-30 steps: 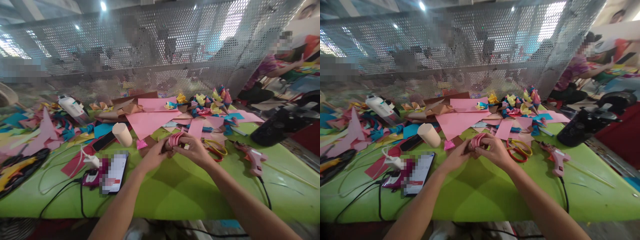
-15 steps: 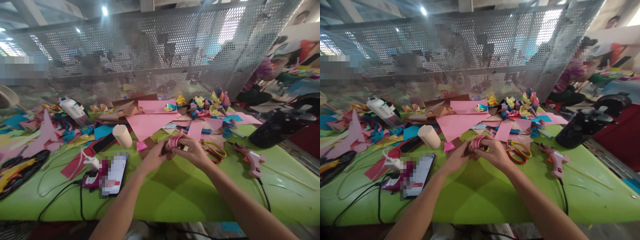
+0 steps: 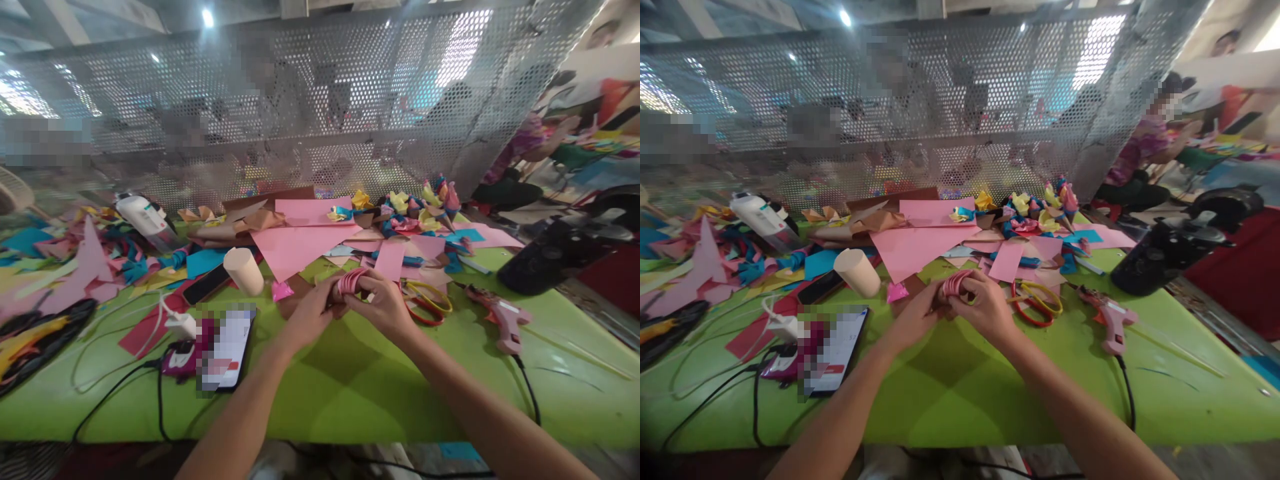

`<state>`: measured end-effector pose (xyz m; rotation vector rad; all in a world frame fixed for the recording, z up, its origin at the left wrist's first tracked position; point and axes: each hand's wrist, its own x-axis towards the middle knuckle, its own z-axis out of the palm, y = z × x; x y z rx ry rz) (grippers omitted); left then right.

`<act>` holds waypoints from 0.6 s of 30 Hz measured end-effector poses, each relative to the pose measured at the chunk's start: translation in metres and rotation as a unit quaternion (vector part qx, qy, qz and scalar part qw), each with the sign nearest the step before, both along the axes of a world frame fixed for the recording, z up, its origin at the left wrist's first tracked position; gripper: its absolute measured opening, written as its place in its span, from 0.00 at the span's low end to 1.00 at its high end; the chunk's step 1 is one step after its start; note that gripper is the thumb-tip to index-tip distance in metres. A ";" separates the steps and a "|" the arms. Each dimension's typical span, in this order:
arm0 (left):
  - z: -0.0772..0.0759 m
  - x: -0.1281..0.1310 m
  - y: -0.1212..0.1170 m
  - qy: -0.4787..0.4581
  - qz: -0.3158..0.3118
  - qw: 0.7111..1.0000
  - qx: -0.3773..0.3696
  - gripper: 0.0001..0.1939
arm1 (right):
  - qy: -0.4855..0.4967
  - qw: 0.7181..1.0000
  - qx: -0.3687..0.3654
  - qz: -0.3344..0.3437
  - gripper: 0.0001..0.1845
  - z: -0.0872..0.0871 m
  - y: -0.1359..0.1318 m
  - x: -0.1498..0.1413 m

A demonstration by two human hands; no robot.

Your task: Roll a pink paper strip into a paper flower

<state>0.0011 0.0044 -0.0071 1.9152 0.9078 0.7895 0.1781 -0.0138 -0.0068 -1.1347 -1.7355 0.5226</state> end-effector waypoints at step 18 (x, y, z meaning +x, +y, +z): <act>-0.001 -0.001 0.000 0.070 0.023 0.995 0.066 0.29 | 0.001 1.000 -0.011 -0.006 0.08 -0.009 0.007 0.003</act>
